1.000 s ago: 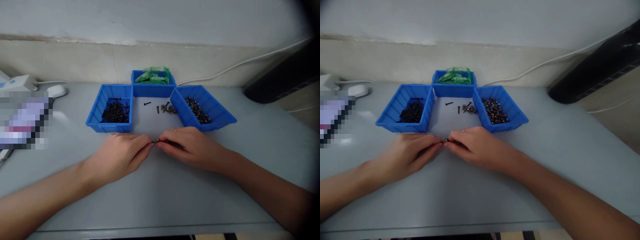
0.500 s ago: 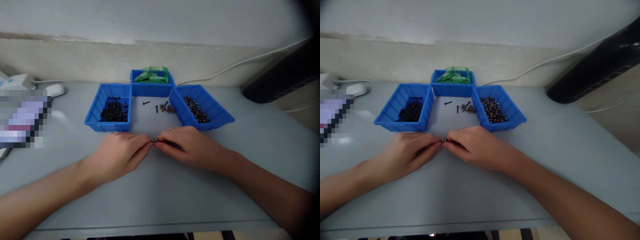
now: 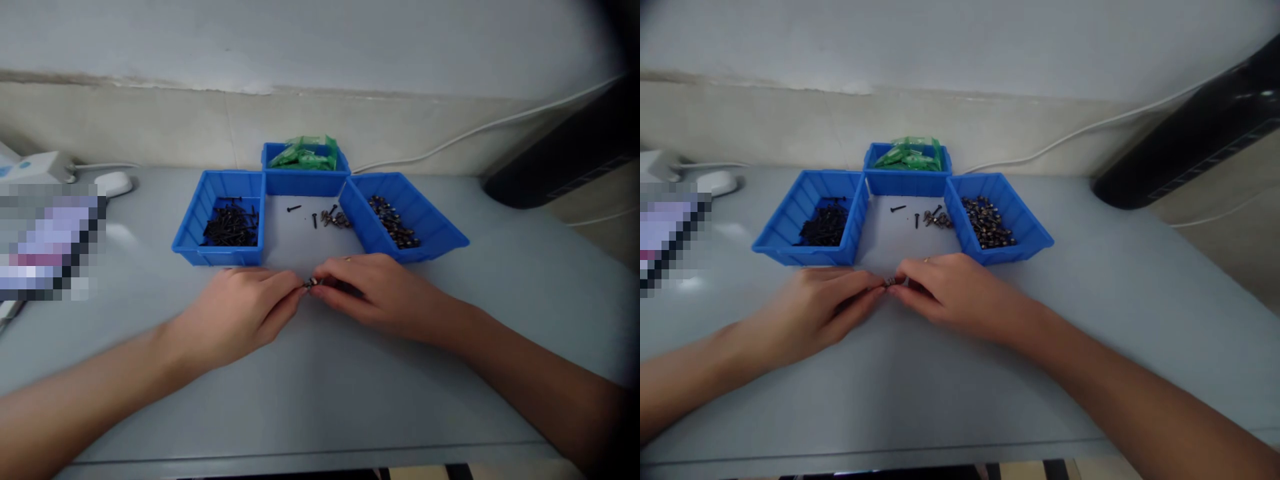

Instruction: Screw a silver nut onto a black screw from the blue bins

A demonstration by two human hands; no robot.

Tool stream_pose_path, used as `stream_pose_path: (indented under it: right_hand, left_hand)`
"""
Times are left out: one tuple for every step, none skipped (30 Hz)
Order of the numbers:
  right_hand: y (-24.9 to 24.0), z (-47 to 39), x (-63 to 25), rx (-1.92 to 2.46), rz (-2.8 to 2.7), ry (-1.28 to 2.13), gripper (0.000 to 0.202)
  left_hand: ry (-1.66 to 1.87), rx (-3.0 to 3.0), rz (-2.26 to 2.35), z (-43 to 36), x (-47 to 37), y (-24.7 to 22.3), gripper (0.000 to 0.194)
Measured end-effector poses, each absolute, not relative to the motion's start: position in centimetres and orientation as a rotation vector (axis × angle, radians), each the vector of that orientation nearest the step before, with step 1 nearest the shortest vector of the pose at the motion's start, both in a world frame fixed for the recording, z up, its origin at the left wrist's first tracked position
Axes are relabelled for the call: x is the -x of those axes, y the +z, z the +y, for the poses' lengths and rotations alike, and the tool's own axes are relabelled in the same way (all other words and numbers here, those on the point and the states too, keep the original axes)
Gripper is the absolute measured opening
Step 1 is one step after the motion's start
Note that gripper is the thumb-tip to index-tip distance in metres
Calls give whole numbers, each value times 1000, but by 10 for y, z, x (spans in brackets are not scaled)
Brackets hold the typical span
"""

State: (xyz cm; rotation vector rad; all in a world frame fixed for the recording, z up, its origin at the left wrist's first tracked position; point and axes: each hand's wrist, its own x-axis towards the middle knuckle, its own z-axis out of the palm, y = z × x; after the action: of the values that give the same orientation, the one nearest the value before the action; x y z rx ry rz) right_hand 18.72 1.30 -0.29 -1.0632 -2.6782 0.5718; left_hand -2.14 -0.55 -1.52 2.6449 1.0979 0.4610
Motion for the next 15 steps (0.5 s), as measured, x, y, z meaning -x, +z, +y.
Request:
stream_pose_path:
  right_hand:
    - [-3,13,-187,1078,-2672,569,21]
    - [-2,13,-188,1082,-2670,566,21]
    - [-2,13,-188,1080,-2672,565,20]
    - [-2,13,-188,1071,-2677,565,20]
    - [-2,13,-188,1059,-2685,566,20]
    - [-3,13,-188,1048,-2692,568,20]
    - [-3,13,-189,1039,-2697,568,20]
    - [-3,13,-189,1036,-2702,570,20]
    - [-4,13,-189,1038,-2704,570,21]
    - [-4,13,-189,1045,-2708,570,22]
    - [-4,13,-189,1051,-2711,571,22]
    - [-4,14,-188,1054,-2713,570,22]
    - [-5,14,-188,1052,-2713,570,21]
    - [-5,14,-188,1044,-2712,570,21]
    - [-5,13,-188,1034,-2709,572,20]
  left_hand:
    - [462,-2646,1101,-6,21,-15,25]
    - [463,-2643,1102,-6,21,-15,24]
    - [470,-2643,1101,-6,21,-15,24]
    - [475,-2644,1102,-6,21,-15,24]
    - [475,-2647,1099,-6,21,-15,24]
    - [473,-2652,1099,-6,21,-14,24]
    - [462,-2656,1099,-6,21,-14,24]
    - [452,-2660,1101,-6,21,-14,24]
    - [445,-2663,1101,-6,21,-14,24]
    - [443,-2664,1104,-7,21,-14,24]
    - [448,-2664,1107,-7,21,-14,23]
    - [456,-2664,1107,-7,21,-14,23]
    - [465,-2663,1104,-7,21,-14,23]
    - [473,-2661,1100,-7,21,-14,24]
    - [479,-2658,1093,-6,22,-15,24]
